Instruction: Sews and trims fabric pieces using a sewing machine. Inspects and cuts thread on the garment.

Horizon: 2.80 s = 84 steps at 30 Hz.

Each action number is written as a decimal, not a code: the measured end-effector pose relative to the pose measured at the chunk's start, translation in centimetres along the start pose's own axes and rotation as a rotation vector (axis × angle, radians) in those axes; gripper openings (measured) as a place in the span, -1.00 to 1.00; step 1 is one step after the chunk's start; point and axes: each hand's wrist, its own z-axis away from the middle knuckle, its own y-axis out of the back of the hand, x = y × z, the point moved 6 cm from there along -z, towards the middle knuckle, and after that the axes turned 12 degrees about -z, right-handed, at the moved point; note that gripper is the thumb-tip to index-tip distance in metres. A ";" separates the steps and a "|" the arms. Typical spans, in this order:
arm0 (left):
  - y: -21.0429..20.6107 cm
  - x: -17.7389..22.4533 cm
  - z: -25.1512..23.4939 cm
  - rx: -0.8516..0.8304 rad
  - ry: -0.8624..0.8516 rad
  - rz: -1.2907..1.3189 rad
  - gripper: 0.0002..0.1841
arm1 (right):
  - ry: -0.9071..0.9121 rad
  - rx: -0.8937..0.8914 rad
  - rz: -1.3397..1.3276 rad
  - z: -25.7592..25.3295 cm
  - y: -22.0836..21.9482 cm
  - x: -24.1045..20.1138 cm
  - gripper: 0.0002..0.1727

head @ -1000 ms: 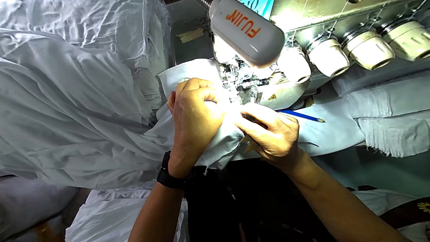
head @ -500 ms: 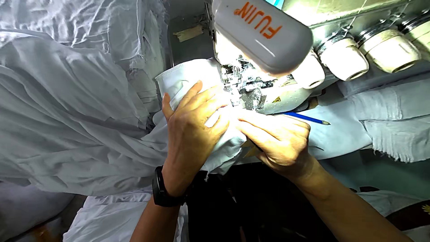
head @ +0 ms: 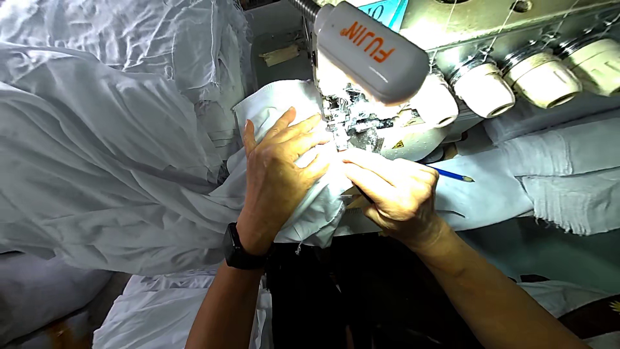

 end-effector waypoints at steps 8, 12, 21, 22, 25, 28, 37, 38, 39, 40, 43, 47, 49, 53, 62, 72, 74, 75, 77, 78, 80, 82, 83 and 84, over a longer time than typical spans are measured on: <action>0.2 0.2 0.3 -0.032 -0.044 0.016 -0.80 | -0.027 0.001 -0.021 0.2 0.2 -0.3 -0.78; 0.1 -0.3 0.3 -0.039 -0.053 0.040 -0.77 | -0.083 0.051 -0.061 0.6 0.5 -0.5 -0.82; -0.5 -2.4 -2.3 -0.078 -0.061 0.099 -0.78 | -0.155 0.041 -0.050 -0.6 -0.1 0.4 -0.79; -1.0 -3.4 -3.5 -0.055 -0.039 0.112 -0.78 | -0.182 0.030 -0.043 -0.8 -0.3 0.3 -0.76; -1.6 -5.2 -6.3 -0.045 0.007 0.121 -0.78 | -0.232 0.011 0.015 -1.3 -1.0 -0.4 -0.71; -1.8 -6.8 -8.3 -0.006 0.054 0.130 -0.73 | -0.247 0.067 -0.029 -1.0 -1.1 -1.1 -0.72; 0.9 -1.9 2.0 0.080 0.335 0.032 -0.69 | -0.460 0.058 -0.185 2.6 3.7 2.6 -0.48; 1.1 -0.9 3.5 0.108 0.351 0.019 -0.67 | -0.537 -0.003 -0.176 2.7 3.7 3.2 -0.38; 1.4 -0.4 4.4 0.136 0.375 0.014 -0.65 | -0.576 -0.053 -0.149 2.4 3.7 3.4 -0.30; 1.9 -0.3 4.9 0.156 0.389 0.009 -0.61 | -0.589 -0.078 -0.130 2.0 3.6 3.3 -0.31; 3.9 -1.9 3.9 0.125 0.350 0.010 -0.50 | -0.523 -0.083 -0.149 0.2 3.2 1.8 -0.61; 2.5 -6.5 -0.6 -0.033 0.150 0.108 -0.48 | -0.381 -0.087 -0.077 -1.1 2.2 0.2 -0.69; 2.4 -7.2 -1.3 -0.028 0.087 0.165 -0.71 | -0.353 -0.089 -0.011 -1.3 2.1 -0.3 -0.69; 5.3 -4.7 1.2 -0.084 0.064 0.295 -0.84 | -0.352 -0.096 0.080 -1.9 1.7 -0.8 -0.70; 6.9 -0.4 2.4 -0.095 -0.114 0.074 -0.67 | -0.304 -0.089 -0.126 -3.9 -0.4 -0.7 -0.79; 6.0 1.0 1.9 -0.153 -0.176 0.105 -0.57 | -0.722 -0.072 -0.683 -4.8 -0.7 -0.2 -0.85; 5.4 0.3 1.0 -0.167 -0.143 0.075 -0.56 | -0.707 -0.057 -0.727 -4.9 -0.5 -0.2 -0.83; 5.2 -0.6 0.3 -0.157 -0.110 0.061 -0.58 | -0.698 -0.052 -0.735 -4.7 0.0 -0.1 -0.84; 5.2 -2.5 -0.2 -0.172 -0.030 0.032 -0.68 | -0.718 -0.002 -0.727 -3.1 1.3 0.5 -0.88; 5.2 -3.2 -0.2 -0.169 -0.001 0.036 -0.74 | -0.751 0.046 -0.715 -1.7 1.8 0.6 -0.91; 5.7 -4.1 -0.2 -0.161 0.049 0.044 -0.76 | -0.801 0.097 -0.639 1.4 1.6 0.2 -0.87; 6.4 -4.1 -0.3 -0.141 0.068 0.068 -0.77 | -0.894 0.100 -0.517 4.1 -0.9 -0.1 -0.72; 6.9 -3.7 -0.2 -0.123 0.057 0.087 -0.77 | -0.933 0.086 -0.491 4.8 -2.5 -0.3 -0.63; 7.7 -3.1 0.1 -0.103 0.042 0.095 -0.77 | -0.937 0.068 -0.503 5.0 -4.1 -0.7 -0.62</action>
